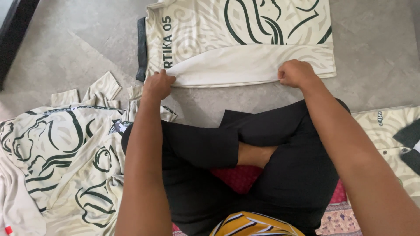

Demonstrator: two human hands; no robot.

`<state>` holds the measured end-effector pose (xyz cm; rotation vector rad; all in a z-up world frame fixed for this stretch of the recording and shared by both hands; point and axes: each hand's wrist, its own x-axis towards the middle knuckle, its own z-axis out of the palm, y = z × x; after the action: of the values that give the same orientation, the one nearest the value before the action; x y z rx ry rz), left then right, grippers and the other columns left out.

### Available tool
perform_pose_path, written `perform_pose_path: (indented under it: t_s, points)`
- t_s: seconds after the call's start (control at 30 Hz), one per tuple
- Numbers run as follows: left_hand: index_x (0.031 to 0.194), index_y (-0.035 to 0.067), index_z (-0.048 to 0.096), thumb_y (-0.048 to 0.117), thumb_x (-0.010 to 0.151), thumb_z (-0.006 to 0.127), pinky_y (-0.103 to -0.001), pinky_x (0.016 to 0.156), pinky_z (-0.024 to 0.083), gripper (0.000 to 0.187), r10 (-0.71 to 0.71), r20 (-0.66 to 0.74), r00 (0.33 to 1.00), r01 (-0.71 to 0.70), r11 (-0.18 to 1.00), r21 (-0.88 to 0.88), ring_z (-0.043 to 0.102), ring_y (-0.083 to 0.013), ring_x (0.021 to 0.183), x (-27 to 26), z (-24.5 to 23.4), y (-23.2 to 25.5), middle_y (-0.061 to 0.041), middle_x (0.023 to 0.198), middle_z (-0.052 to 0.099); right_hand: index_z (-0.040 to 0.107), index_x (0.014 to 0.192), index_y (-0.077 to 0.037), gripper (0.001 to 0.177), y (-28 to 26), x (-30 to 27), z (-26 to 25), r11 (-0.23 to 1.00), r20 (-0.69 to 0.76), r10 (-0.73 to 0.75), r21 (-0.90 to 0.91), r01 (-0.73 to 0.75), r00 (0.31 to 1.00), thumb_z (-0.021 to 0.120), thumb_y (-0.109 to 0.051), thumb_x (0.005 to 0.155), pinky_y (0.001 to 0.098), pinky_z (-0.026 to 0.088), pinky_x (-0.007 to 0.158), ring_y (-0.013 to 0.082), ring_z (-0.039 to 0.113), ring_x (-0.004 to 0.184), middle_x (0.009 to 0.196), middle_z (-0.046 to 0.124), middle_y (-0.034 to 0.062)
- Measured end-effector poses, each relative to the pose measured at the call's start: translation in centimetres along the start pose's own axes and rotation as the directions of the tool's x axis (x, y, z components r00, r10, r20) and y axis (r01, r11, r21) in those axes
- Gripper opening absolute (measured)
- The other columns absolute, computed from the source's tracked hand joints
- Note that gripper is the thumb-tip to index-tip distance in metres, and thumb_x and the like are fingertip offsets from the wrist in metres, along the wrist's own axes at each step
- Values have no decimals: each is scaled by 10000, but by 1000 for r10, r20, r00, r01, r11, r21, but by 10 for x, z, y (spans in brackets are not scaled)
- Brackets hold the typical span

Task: Folding shirts into a uniform size using a folding board as a guide while sitting on the floor.

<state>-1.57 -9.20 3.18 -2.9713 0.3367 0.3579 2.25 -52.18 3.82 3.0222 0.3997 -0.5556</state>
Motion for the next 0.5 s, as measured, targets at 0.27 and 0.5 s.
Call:
perform_pose_path:
  t_s: [0.27, 0.5]
  points:
    - [979, 228, 596, 138, 745, 473, -434, 697, 482, 280, 90, 184, 979, -84, 996, -38, 574, -298, 854, -3, -16, 24, -129, 927, 541, 643, 612, -229, 67, 22, -4, 8, 967, 105, 206, 134, -219, 973, 624, -171, 641, 413, 458, 638, 270, 606, 702, 641, 626, 3]
    - [1120, 312, 467, 430, 643, 583, -452, 704, 437, 504, 66, 178, 982, -92, 986, 143, 577, -261, 841, -2, -7, 30, -62, 900, 573, 666, 709, -187, 194, 16, 4, 22, 992, 132, 121, 23, -125, 984, 686, -334, 583, 482, 459, 660, 303, 596, 812, 755, 638, 66]
